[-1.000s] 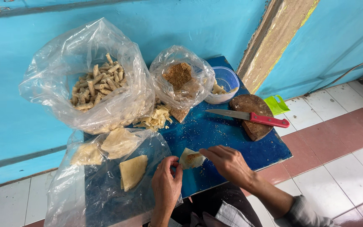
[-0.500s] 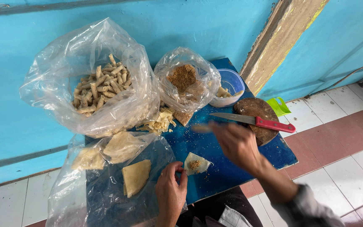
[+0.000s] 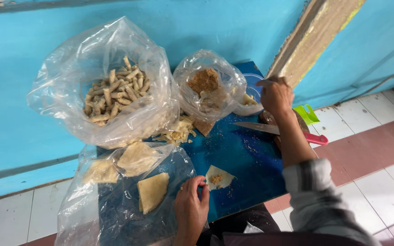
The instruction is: The person sits at a small blue table and folds filled pastry wrappers. They take a triangular dough wrapper, spoon brown filling from a plastic bag onto it, then fold and pinch the wrapper closed, setting the finished pastry aside and repeating with the next wrapper.
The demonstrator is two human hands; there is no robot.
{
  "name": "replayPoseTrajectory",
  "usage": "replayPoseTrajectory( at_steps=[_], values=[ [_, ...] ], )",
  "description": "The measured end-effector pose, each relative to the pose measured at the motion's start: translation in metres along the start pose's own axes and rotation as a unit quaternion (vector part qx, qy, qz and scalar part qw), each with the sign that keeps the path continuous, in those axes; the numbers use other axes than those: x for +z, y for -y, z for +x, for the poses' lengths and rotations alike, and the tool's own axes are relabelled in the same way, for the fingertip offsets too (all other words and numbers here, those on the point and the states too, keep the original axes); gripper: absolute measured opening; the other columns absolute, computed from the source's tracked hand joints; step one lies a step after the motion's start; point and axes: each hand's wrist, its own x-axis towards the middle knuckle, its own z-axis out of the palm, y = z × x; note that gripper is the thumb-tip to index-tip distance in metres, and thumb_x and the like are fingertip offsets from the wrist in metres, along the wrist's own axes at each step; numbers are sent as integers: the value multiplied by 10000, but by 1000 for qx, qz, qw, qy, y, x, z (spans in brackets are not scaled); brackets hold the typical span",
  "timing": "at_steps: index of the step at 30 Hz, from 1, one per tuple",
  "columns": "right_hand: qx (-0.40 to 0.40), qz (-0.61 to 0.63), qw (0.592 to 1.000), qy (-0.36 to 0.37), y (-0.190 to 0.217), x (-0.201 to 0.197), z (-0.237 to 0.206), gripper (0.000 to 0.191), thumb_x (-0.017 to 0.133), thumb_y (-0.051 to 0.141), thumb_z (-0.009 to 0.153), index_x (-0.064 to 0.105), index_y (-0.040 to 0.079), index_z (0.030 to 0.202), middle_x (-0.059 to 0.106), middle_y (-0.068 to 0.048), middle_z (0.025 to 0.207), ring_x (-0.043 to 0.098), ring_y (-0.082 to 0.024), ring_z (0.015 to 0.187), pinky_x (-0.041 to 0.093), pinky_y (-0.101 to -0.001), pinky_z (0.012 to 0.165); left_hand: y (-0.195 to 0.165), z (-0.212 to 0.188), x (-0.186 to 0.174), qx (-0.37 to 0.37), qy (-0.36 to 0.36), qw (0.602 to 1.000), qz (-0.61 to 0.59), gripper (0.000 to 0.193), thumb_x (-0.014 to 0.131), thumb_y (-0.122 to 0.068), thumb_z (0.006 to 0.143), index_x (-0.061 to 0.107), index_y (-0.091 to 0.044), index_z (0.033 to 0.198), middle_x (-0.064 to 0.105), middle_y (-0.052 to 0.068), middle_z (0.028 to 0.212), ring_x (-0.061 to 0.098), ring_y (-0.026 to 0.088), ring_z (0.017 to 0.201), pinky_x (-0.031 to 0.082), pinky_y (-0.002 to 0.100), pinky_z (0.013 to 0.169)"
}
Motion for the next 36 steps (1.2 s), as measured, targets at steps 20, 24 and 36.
replayPoseTrajectory(
  at_steps=[20,24,36],
  values=[
    [-86,138,984,79,1,-6,10,379,617,16,832,788,217,1104,671,-101,1181,680,-273,1051,574,-435,903,-1,1,2,-45,22,998,24,220,755,-121,851,672,-117,1055,729,5,916,684,170,691,543,359,680],
    [-141,220,962,83,37,-37,-87,541,635,21,843,691,173,1359,658,-136,1156,709,-242,812,585,-372,743,0,3,3,-38,17,999,27,237,754,-108,840,671,-120,1062,724,3,929,689,172,692,544,363,702],
    [26,245,967,65,22,-38,-52,308,671,140,902,754,180,1196,690,-96,1109,681,-247,811,560,-378,772,0,1,2,-48,32,998,32,215,744,-125,862,668,-122,1064,722,-3,930,688,171,703,545,358,698]
  ],
)
